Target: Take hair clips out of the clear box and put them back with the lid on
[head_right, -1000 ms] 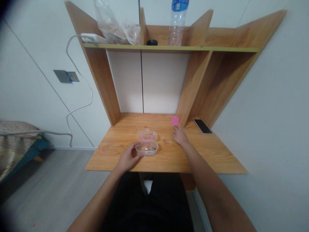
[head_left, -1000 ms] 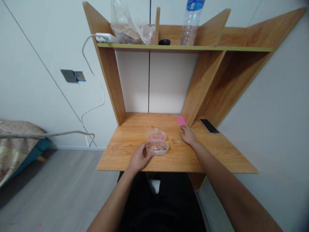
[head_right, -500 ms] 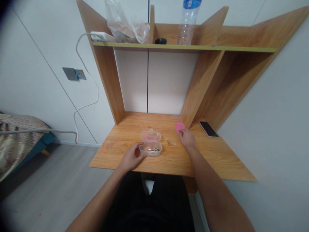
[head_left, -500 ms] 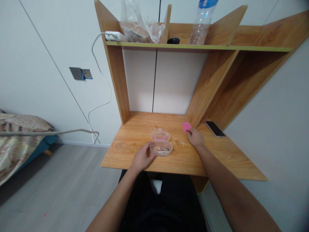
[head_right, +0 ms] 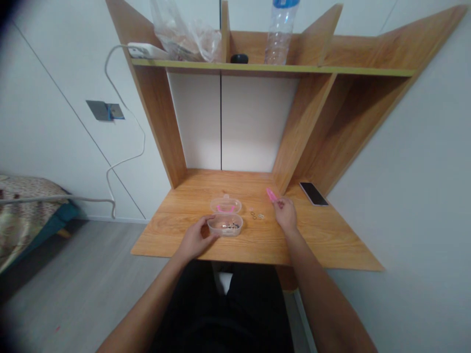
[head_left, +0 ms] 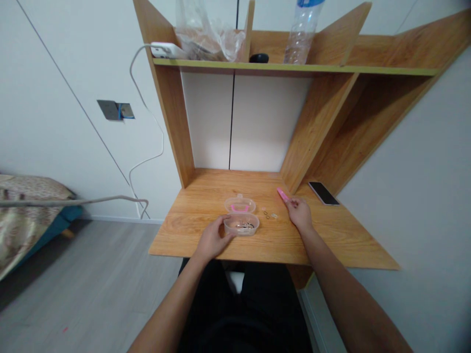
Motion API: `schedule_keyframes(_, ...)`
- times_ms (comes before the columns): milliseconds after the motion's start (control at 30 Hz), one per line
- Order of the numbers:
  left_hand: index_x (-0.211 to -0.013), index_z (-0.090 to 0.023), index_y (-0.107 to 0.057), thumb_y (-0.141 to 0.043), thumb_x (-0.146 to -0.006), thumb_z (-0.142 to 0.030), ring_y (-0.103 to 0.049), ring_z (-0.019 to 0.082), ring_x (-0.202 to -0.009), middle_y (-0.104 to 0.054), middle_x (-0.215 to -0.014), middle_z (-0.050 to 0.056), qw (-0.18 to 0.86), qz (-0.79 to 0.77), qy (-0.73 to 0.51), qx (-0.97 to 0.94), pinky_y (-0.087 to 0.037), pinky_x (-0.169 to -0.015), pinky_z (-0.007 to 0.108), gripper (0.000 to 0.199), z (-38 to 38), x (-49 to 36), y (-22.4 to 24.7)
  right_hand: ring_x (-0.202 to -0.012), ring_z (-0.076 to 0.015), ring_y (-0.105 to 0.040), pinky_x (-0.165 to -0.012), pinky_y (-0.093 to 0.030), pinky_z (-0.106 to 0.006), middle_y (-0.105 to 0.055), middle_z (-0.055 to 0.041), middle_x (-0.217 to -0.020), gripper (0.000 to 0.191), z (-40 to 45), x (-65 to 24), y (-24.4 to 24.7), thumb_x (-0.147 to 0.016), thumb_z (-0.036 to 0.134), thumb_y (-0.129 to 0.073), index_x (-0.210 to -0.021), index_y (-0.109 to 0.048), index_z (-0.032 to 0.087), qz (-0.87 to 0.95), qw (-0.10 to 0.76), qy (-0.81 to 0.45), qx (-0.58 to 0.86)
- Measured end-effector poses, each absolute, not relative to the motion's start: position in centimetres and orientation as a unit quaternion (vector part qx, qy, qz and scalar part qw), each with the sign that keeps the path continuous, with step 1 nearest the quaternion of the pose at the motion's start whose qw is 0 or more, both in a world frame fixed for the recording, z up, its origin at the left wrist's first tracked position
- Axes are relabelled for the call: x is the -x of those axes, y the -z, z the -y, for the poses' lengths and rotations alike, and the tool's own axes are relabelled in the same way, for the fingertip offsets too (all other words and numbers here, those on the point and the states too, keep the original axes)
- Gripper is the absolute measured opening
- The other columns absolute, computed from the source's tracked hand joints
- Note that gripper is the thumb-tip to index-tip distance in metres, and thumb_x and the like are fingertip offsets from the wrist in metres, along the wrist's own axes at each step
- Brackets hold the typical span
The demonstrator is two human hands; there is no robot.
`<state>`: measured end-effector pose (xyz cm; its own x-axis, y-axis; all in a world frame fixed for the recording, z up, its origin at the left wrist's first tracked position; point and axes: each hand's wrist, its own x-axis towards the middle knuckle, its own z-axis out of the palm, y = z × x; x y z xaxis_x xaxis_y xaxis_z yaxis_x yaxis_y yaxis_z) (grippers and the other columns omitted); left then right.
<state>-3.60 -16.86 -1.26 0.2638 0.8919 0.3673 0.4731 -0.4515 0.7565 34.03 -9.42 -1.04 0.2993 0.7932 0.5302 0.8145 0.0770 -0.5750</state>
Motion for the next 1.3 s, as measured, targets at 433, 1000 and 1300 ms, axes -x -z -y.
schedule_keyframes(433,-0.139,-0.024,-0.050,-0.076,-0.082,-0.035,-0.065,0.028,-0.121,-0.065,-0.135,0.011,0.262,-0.458,-0.404,-0.747,-0.052,-0.105,0.047,0.063,16.9,3.5,1.0,-0.117,-0.0249,-0.064,-0.106,-0.052,-0.049,-0.068,-0.0089,-0.120,0.015,19.1,-22.6,1.0,-0.101,0.026,-0.048,-0.105,-0.062,0.027,0.739,0.477,-0.057,0.472)
schedule_keyframes(1000,-0.149,-0.025,-0.043,-0.076,-0.082,-0.031,-0.062,0.028,-0.126,-0.061,-0.142,0.011,0.258,-0.450,-0.413,-0.749,-0.049,-0.111,0.049,0.075,16.9,3.5,1.2,-0.142,-0.0244,-0.048,-0.117,-0.044,-0.051,-0.056,-0.0077,-0.148,0.026,19.9,-22.3,-0.4,-0.099,0.022,-0.050,-0.124,-0.055,0.027,0.807,0.387,-0.092,0.435)
schedule_keyframes(1300,-0.143,-0.025,-0.047,-0.076,-0.082,-0.030,-0.065,0.026,-0.121,-0.063,-0.137,0.010,0.262,-0.442,-0.419,-0.749,-0.053,-0.105,0.044,0.067,17.1,3.4,0.8,-0.146,-0.0295,-0.042,-0.118,-0.040,-0.055,-0.044,-0.0109,-0.157,0.021,20.0,-22.3,-0.6,-0.092,0.025,-0.060,-0.114,-0.060,0.025,0.796,0.402,-0.060,0.448)
